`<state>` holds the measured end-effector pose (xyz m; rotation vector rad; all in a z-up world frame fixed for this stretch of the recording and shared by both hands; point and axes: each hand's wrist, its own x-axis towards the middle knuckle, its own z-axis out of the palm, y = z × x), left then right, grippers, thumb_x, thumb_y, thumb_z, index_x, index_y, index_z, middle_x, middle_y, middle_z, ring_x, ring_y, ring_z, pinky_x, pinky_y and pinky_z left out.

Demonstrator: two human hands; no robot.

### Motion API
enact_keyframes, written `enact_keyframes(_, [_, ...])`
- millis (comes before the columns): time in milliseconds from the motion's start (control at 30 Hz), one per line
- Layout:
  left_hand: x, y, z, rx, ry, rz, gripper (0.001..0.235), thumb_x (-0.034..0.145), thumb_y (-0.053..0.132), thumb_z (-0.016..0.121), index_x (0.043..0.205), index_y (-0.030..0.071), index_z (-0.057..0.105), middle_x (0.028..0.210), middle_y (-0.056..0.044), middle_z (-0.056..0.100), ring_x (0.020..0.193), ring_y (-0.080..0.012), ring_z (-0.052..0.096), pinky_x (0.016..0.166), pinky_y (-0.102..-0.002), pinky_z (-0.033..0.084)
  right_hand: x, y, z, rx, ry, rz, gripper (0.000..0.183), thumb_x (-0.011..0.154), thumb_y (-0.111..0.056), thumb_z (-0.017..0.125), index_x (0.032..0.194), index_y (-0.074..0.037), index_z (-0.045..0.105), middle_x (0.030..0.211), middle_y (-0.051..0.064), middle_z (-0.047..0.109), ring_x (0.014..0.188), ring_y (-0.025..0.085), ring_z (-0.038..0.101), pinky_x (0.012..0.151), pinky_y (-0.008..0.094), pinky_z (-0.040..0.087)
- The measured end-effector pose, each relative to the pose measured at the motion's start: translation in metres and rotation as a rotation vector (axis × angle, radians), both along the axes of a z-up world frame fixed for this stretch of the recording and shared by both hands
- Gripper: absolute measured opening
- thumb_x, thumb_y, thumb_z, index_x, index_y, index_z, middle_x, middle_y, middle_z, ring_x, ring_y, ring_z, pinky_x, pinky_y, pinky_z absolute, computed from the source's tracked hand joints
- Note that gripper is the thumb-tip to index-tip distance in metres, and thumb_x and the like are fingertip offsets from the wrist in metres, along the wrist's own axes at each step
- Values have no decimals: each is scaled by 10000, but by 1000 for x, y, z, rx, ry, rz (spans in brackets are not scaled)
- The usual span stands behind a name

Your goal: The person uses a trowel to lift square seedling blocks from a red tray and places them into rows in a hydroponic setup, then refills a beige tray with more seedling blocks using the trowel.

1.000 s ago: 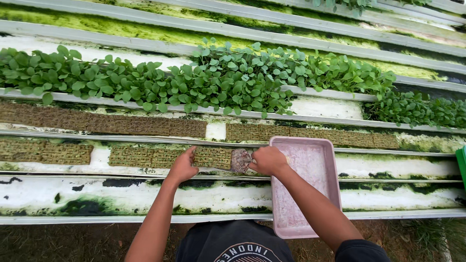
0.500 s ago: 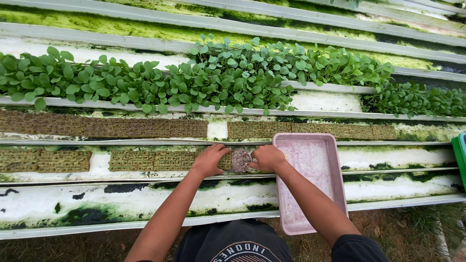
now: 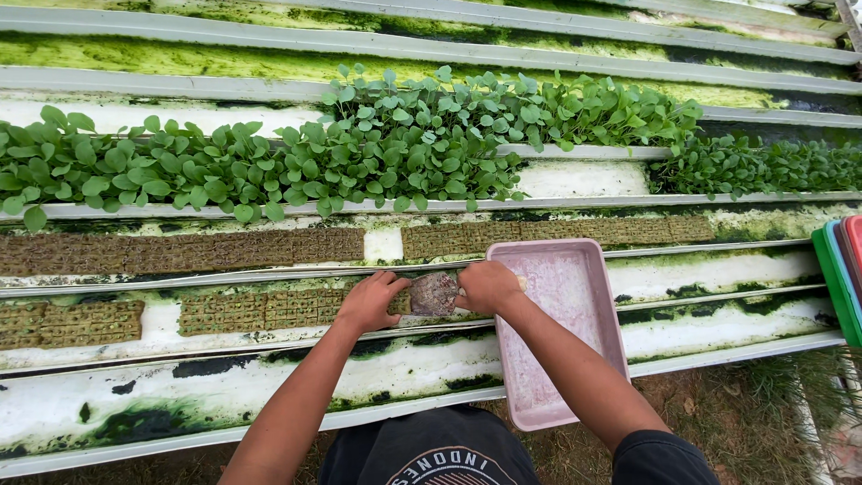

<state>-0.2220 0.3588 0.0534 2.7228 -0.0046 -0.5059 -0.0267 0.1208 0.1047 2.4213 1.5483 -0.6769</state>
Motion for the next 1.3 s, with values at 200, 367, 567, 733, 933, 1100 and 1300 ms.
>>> enact_keyframes(200, [6,-9,-20,16,25,9,791,957,369,892,1655,193,564,1474,-131,656,1440,-337,649,1238,-529,598,14,-16,37,-36,-185,2,311,882,-447,741,937,-185,900,880,146,857,914,394,876,783,580,712])
enact_keyframes(367, [10,-18,-30,-16,25,151,893,907,386,939,1673,233,505,1498,-86,645,1480,-309,619,1269,-527,583,23,-28,86,-43,-256,-4,326,897,-404,701,946,-148,896,867,155,850,888,413,872,751,571,701])
enact_keyframes(567, [-39,-44,61,-599,-163,729,828,1030,135,791,1769,124,417,1537,-229,635,1480,-415,645,1231,-625,603,-1,-28,158,-13,-153,0,411,952,-463,686,1059,-128,899,936,215,859,953,478,865,816,618,697])
enact_keyframes(733, [-97,-56,82,-1053,-399,1421,744,991,-96,580,1718,60,578,1310,-254,758,1021,-215,726,822,-450,609,-49,6,147,0,18,97,477,1029,-511,647,1265,-159,866,993,257,849,1017,533,845,899,663,678])
enact_keyframes(933, [-210,-4,32,-669,-712,1958,596,953,91,765,1548,127,783,1038,-98,698,1074,-137,772,959,-306,484,-148,74,88,135,206,278,372,1156,-484,661,1100,-116,684,910,171,792,860,465,754,710,617,551])
enact_keyframes(1100, [-319,46,22,-329,-520,1981,509,994,265,806,1499,200,794,1366,-146,831,1084,-299,838,1018,-532,618,-247,126,38,174,419,340,264,1134,-358,673,1145,-99,620,998,203,766,919,512,718,741,653,506])
enact_keyframes(1300, [-376,115,19,-196,-312,1789,630,1149,169,636,1748,68,470,1765,-185,401,1415,-475,623,1136,-733,611,-337,196,-9,227,485,307,265,1150,-297,649,1278,-66,663,1028,221,746,859,582,714,716,691,518])
